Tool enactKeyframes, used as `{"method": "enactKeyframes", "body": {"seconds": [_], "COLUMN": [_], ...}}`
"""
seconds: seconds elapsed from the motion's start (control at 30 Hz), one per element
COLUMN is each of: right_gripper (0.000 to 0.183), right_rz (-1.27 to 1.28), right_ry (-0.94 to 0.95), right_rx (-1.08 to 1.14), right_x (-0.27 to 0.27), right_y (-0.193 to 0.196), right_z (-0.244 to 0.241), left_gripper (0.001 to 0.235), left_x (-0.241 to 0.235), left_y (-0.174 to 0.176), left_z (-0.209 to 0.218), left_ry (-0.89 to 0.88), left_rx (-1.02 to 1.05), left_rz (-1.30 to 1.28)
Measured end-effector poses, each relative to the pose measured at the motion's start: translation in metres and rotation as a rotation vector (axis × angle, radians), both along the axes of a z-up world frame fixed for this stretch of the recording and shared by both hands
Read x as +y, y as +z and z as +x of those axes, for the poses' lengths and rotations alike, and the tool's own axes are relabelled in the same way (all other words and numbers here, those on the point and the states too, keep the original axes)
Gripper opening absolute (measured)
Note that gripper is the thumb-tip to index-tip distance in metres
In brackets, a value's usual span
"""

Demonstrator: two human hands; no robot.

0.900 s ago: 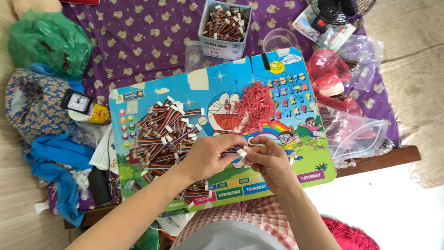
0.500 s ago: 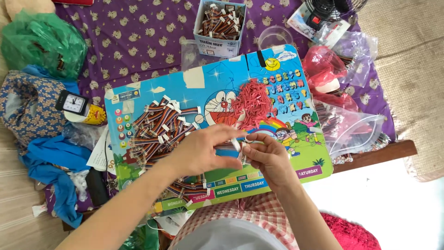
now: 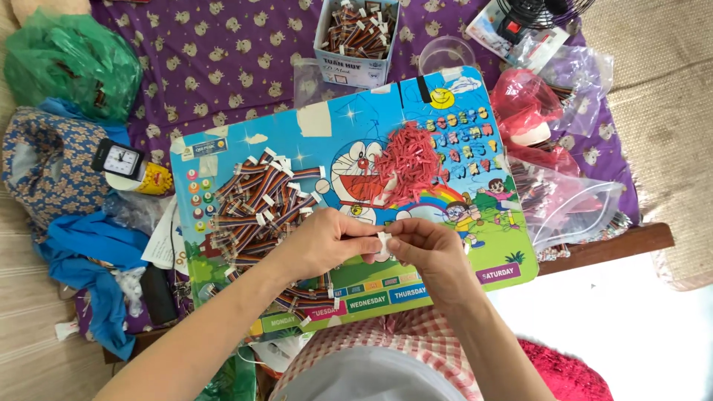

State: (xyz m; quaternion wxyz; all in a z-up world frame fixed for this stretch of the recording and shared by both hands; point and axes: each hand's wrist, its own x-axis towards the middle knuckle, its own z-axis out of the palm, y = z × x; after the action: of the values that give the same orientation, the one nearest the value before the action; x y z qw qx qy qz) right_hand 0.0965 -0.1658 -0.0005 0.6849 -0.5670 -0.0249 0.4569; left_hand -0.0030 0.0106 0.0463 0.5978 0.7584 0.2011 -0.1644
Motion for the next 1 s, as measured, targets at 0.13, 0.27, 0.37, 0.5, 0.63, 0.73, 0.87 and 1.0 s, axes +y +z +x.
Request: {"method": "enactKeyframes", "body": {"seconds": [0.13,0.27,0.37,0.5,0.63,0.73,0.87,1.0], "right_gripper": [0.021,0.025,0.027,0.025,0.021,0.023,0.028,0.044], "right_rz": [-0.009,-0.139,-0.385,-0.593,-0.773,-0.657,-0.441,-0.375], "right_ry": [0.029,0.023,-0.017,-0.026,0.045,0.040,0.261,0.437], "right_rx": [-0.011,-0.044,-0.180,-0.360,-0.637,-0.697,-0.571,-0.729], "right_x": [-0.001,-0.009,-0.033,-0.055,-0.041,-0.019,0.022,0.058], "right_y": [-0.004,-0.010,-0.028,-0.056,-0.044,-0.047,-0.066,-0.100], "right_z": [0.005,0.009,0.026,0.033,0.028,0.011,-0.026,-0.040], "left_gripper": [0.023,0.032,0.036,0.043,0.021,0.032,0.032,0.021], "left_x": [-0.002,0.018,0.037,0.019,0.020,0.019,0.014,0.011], "left_y": [-0.012,-0.011,-0.034,-0.043,-0.071,-0.070,-0.084,-0.117], "left_z": [0.009,0.004,-0.023,-0.040,-0.042,-0.044,-0.043,-0.038], "left_ry": [0.024,0.041,0.065,-0.085,0.023,-0.060,-0.060,-0.046], "left_rx": [-0.028,0.002,0.129,0.317,0.271,0.307,0.275,0.098], "left_rz": [-0.035,0.144,0.365,0.695,0.701,0.878,0.823,0.770]}}
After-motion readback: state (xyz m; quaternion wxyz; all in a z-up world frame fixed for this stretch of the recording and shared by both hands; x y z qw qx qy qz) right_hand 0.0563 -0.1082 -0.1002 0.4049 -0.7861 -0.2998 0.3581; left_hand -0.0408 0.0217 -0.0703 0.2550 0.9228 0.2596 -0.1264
